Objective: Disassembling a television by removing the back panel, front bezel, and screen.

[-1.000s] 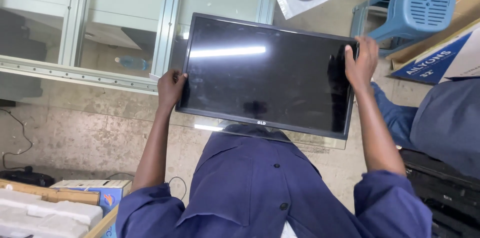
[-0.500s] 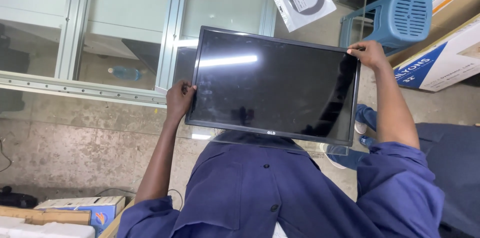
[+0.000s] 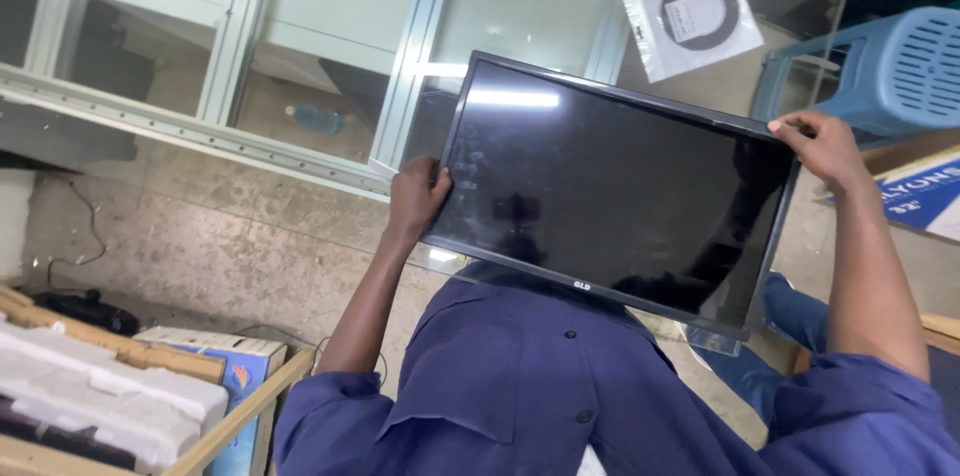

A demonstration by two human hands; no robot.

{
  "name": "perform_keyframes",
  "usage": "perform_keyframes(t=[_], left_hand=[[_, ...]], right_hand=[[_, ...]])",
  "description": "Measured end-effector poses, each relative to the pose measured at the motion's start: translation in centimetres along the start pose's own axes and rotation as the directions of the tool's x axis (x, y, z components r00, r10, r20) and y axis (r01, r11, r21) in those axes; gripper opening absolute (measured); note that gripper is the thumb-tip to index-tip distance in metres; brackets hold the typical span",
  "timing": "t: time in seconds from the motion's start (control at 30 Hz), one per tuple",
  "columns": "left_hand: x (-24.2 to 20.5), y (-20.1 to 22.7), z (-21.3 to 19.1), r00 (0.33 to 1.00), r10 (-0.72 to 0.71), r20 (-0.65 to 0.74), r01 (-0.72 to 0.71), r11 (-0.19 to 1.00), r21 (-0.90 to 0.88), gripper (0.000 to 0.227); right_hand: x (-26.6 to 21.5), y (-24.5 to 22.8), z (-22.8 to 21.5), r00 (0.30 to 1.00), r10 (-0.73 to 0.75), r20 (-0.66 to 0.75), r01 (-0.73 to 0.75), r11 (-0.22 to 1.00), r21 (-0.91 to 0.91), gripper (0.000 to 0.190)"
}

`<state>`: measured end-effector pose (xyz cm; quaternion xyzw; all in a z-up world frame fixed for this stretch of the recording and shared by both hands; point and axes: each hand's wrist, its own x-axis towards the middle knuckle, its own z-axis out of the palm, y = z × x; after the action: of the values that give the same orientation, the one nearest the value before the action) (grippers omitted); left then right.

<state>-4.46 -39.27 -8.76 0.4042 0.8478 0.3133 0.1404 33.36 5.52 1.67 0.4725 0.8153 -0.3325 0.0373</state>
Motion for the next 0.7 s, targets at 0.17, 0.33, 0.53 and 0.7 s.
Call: perform_keyframes(t=[0.17,0.33,0.53,0.7], left_hand=[[-0.4,1.0,0.3,0.995,-0.04,-0.094,0.035,0.998,-0.051,0.02],[-0.4,0.3,1.1,0.982,-0.072,-0.172,0.048,0.989,-0.141,0.014],[-0.2,-0.5,1.7,0.972,-0.218,-0.09,0.19,0.95,-0.247,0.021],[-0.3,-0.3,1.5,0.972,-0.221,-0.078,0.193,0.944,-0.267,0.022]], right_hand=[[2.2,-1.3,1.1,0.999,0.002,0.052,0.002,0.998,-0.068,0.047],[7.8,-5.4,6.5,0.946,-0.322,0.023,0.314,0.903,-0.291,0.045],[12.7,-18.6,18.0,0.801,-0.592,0.086,0.579,0.803,0.14,0.024],[14.1,-27.6,23.2,0.796,-0.532,0.29,0.552,0.834,0.015,0.033]])
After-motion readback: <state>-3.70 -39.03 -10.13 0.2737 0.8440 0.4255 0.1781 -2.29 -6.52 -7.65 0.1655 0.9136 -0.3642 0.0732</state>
